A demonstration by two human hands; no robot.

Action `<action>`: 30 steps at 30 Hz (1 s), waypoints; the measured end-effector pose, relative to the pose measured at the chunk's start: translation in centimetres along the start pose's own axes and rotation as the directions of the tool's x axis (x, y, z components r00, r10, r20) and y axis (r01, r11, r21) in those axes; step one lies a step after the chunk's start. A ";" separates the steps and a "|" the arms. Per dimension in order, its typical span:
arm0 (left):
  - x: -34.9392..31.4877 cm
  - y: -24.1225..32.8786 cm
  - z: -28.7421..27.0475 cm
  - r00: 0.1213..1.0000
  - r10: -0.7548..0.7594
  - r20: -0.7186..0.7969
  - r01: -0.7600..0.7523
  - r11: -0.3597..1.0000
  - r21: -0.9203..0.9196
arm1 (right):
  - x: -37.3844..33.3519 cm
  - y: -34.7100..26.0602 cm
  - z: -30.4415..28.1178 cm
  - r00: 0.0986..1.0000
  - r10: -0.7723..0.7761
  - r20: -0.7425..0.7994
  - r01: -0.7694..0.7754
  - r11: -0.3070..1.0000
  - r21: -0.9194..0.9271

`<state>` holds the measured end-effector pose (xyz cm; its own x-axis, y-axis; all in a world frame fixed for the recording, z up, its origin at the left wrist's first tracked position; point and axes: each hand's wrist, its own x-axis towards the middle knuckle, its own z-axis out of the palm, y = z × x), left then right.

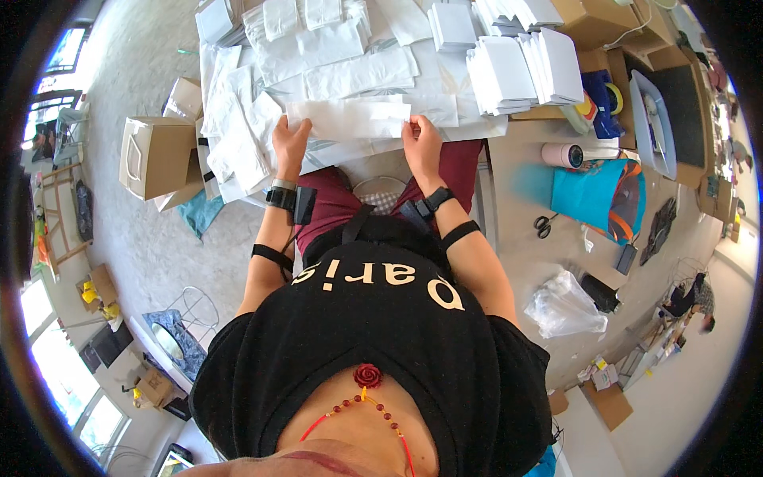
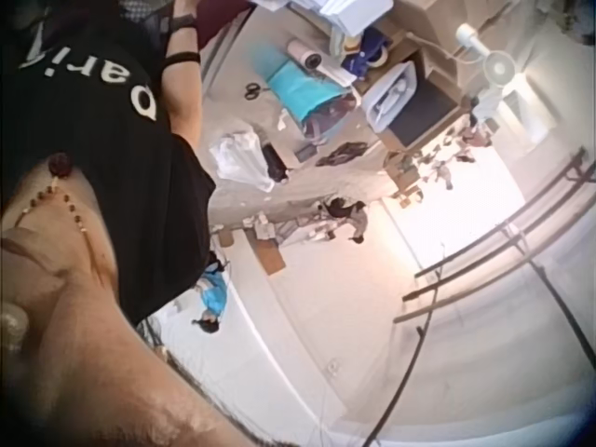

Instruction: The person picks up, folds, and stacks paper slips onto a table, handling items one at a time by hand.

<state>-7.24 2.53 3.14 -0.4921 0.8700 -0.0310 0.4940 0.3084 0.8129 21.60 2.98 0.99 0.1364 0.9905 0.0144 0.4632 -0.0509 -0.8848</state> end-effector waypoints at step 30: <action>-1.2 0.1 -0.1 0.988 0.061 -0.142 -0.053 0.997 0.058 | 2.2 -1.8 1.0 1.000 0.024 0.008 -0.021 0.954 -0.298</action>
<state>-6.67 1.44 3.27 -0.5579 0.8237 0.1013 0.5602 0.2838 0.7782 20.22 5.38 2.17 0.1403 0.9900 -0.0108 0.7004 -0.1070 -0.7057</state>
